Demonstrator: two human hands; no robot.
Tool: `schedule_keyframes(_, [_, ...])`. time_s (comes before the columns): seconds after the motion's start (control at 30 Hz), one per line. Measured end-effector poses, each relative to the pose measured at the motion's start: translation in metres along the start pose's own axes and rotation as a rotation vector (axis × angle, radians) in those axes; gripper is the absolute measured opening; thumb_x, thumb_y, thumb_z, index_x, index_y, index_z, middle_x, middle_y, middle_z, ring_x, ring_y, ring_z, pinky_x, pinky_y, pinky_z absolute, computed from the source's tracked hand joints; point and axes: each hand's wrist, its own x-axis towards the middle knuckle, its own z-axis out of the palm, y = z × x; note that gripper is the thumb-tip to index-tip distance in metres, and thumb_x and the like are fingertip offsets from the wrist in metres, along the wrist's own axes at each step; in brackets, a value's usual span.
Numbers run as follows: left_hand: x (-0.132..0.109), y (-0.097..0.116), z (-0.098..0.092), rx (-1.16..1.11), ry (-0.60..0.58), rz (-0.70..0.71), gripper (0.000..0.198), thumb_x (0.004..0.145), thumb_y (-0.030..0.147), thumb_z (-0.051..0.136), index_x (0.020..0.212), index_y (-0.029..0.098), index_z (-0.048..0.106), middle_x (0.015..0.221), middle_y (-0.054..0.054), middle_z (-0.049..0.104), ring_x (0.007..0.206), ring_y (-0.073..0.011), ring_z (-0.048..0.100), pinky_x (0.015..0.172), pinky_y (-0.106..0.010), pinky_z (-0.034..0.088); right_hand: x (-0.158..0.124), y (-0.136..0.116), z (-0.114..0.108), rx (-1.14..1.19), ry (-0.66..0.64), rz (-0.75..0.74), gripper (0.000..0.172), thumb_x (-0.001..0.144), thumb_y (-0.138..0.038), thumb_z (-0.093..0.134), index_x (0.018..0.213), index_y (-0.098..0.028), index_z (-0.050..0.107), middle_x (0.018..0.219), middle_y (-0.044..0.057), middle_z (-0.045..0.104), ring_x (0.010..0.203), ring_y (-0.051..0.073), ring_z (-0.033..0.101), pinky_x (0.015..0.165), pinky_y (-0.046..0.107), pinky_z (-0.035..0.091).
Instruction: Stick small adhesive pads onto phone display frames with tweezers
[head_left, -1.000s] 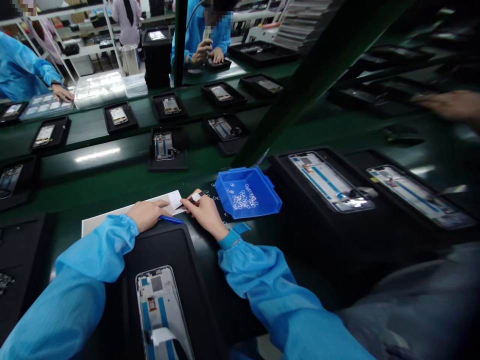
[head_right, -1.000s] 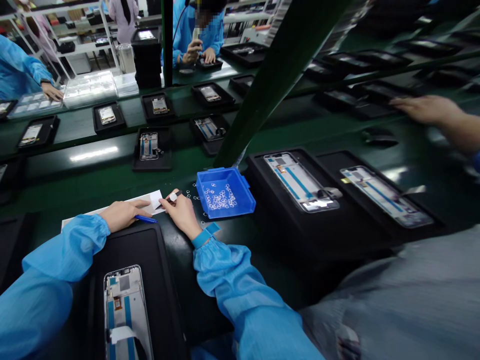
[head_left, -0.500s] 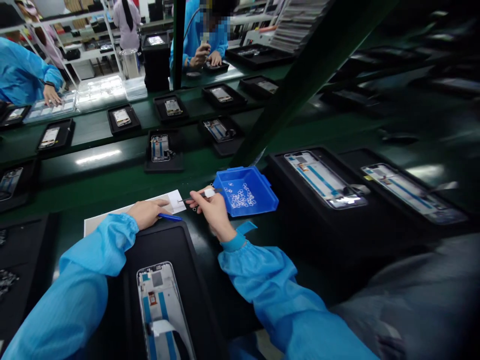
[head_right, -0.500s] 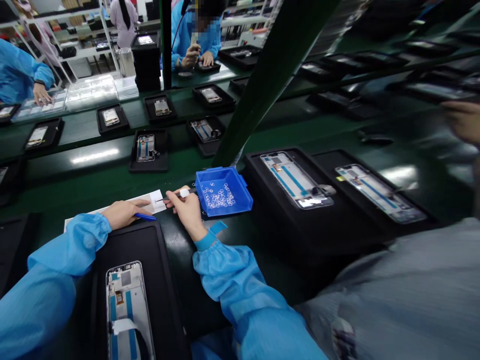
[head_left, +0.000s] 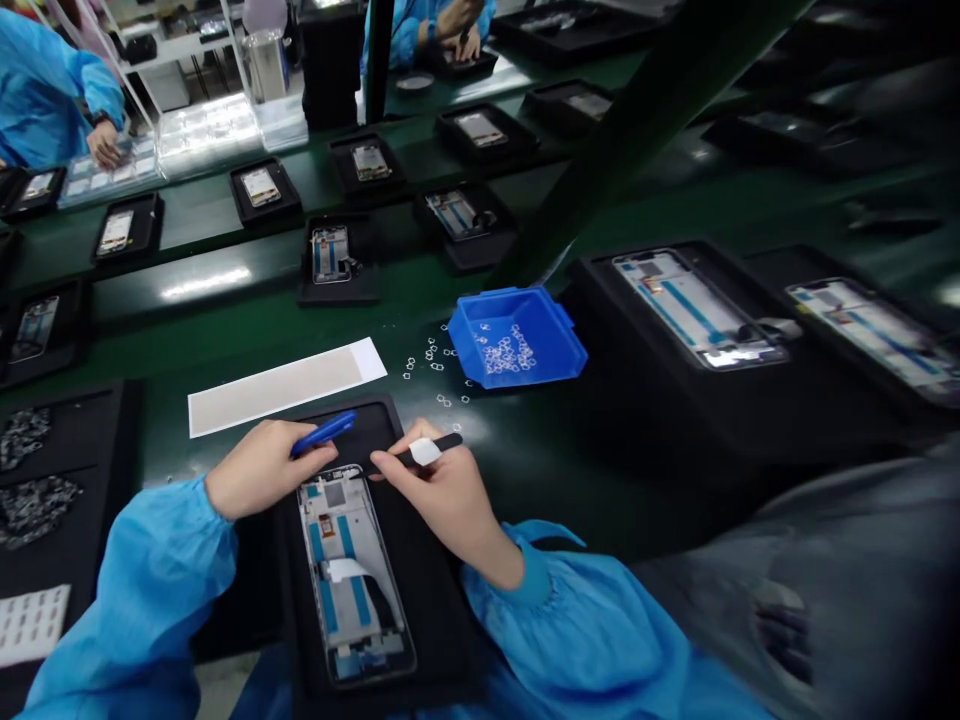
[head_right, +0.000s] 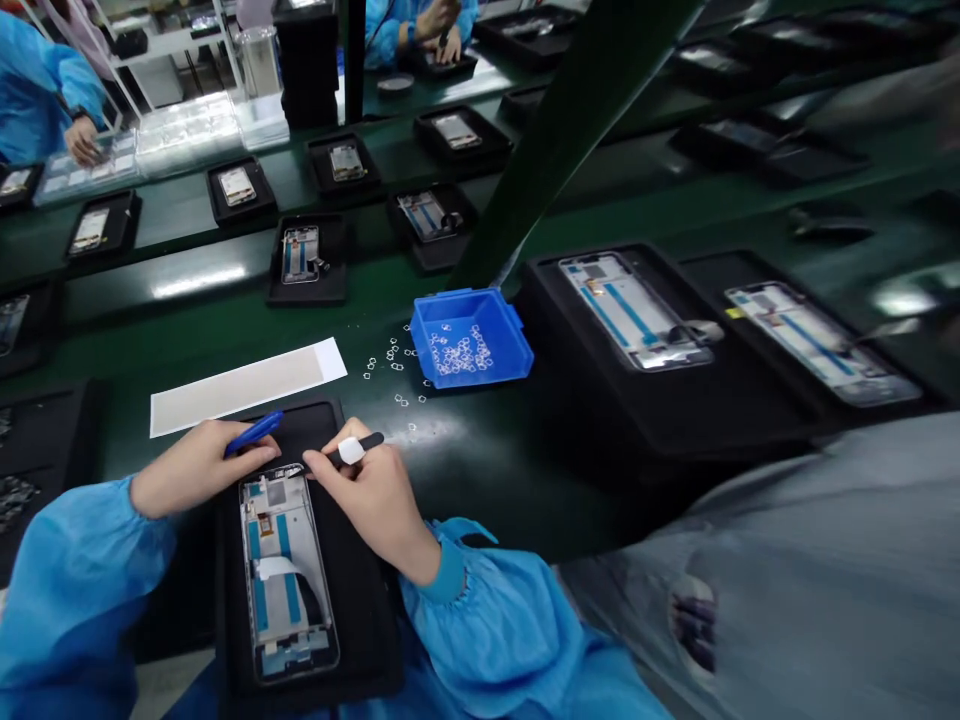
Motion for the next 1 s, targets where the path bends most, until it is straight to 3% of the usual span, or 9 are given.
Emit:
schedule_keyframes(0.1, [-0.004,0.000,0.008,0.063,-0.006,0.000,0.033,0.091,0.044,0.049,0.089,0.020,0.073,0.081,-0.003,0.074,0.073,-0.0187,0.067,0.070,-0.026,0.047,0.001,-0.002,0.000,-0.099,0.015,-0.058,0.025,0.082,-0.037,0.070,0.068,-0.022,0.055,0.052,-0.006,0.049,0.049,0.013,0.055,0.050,0.025,0.050])
schedule_keyframes(0.37, [-0.001,-0.001,0.007,0.137,-0.050,0.014,0.031,0.093,0.042,0.048,0.085,0.021,0.070,0.077,-0.002,0.072,0.067,-0.0167,0.063,0.061,-0.026,0.040,-0.002,-0.004,0.010,-0.224,0.033,-0.104,0.024,0.085,-0.035,0.066,0.066,-0.021,0.056,0.053,-0.004,0.052,0.049,0.013,0.054,0.047,0.025,0.039])
schedule_keyframes(0.67, [0.000,-0.002,0.010,0.162,-0.051,0.020,0.029,0.092,0.041,0.049,0.086,0.021,0.069,0.077,-0.001,0.071,0.066,-0.0162,0.061,0.060,-0.026,0.036,-0.004,-0.004,0.010,-0.294,0.034,-0.113,0.022,0.085,-0.034,0.065,0.069,-0.021,0.058,0.060,-0.001,0.062,0.054,0.014,0.060,0.050,0.025,0.039])
schedule_keyframes(1.0, [0.000,-0.003,0.011,0.170,-0.056,0.025,0.028,0.093,0.041,0.048,0.088,0.021,0.069,0.080,-0.002,0.072,0.069,-0.0177,0.063,0.062,-0.027,0.038,-0.003,-0.003,0.010,-0.337,0.032,-0.127,0.023,0.087,-0.035,0.065,0.069,-0.022,0.058,0.061,-0.001,0.062,0.056,0.015,0.059,0.051,0.026,0.039])
